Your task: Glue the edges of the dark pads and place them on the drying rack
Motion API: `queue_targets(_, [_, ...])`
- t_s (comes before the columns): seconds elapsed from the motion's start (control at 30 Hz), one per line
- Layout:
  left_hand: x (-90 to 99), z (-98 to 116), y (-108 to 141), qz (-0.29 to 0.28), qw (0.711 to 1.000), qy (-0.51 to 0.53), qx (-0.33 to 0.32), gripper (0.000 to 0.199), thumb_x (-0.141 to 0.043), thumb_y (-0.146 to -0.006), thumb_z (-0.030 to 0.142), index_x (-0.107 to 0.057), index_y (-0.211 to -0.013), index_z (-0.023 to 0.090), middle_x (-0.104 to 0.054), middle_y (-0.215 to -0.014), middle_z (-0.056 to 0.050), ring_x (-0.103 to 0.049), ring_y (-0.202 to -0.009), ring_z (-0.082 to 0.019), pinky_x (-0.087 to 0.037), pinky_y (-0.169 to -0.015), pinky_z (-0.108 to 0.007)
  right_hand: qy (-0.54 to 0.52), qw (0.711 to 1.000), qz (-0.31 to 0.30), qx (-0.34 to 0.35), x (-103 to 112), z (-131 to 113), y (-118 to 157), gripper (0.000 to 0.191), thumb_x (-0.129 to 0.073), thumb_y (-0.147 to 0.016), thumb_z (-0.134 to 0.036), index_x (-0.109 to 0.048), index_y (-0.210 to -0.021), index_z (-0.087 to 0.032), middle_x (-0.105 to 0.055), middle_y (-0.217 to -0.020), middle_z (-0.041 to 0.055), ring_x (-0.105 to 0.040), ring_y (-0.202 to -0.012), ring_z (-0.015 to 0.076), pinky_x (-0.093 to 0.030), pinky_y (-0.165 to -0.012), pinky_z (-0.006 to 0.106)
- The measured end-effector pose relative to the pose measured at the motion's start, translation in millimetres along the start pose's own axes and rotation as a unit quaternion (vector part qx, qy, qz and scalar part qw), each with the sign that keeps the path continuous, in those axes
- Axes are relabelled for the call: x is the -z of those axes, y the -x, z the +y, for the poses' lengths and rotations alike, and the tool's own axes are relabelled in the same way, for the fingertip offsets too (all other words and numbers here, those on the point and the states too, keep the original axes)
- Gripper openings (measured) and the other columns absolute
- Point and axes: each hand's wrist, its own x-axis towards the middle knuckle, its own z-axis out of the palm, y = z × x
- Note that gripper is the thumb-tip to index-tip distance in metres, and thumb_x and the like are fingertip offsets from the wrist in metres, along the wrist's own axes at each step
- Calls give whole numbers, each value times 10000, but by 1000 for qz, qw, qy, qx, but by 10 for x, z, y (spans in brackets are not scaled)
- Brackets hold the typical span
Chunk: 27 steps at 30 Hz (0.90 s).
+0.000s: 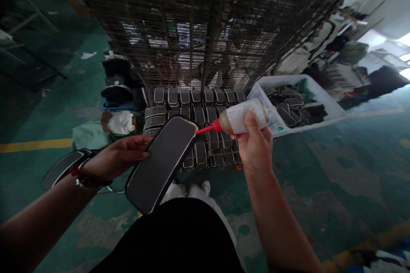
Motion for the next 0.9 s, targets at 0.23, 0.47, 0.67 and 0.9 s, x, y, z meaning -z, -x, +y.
queue_targets(0.23, [-41, -4, -11, 15, 1000, 24, 6, 257, -829, -725, 84, -768, -965, 156, -817, -902, -63, -767, -741, -176, -623, -701, -260, 20, 1000, -5, -14, -6, 86, 157, 250, -792, -826, -450, -700, -968, -266, -683, -847, -9, -643, -677, 162, -445, -437, 246])
queue_targets(0.47, [-39, -22, -10, 31, 999, 35, 2, 267, -843, -712, 88, -754, -957, 144, -810, -885, -61, -762, -725, -175, -620, -682, -260, 7, 999, -16, -50, -50, 126, 329, 250, -807, -809, -451, -704, -937, -262, -671, -823, -9, -636, -668, 150, -478, -455, 244])
queue_targets(0.67, [-55, -24, -10, 56, 997, 48, -7, 247, -810, -721, 58, -731, -938, 145, -798, -871, -49, -746, -702, -164, -606, -662, -259, 32, 997, -34, -54, -70, 141, 491, 187, -756, -856, -434, -694, -911, -267, -662, -791, -13, -617, -632, 146, -468, -438, 239])
queue_targets(0.9, [-75, -15, -33, 106, 992, 66, -9, 259, -759, -712, 1, -708, -920, 147, -789, -838, -44, -743, -673, -170, -618, -628, -268, 24, 997, -47, -63, -100, 144, 651, 174, -788, -830, -393, -724, -923, -261, -674, -789, 5, -621, -613, 157, -471, -405, 246])
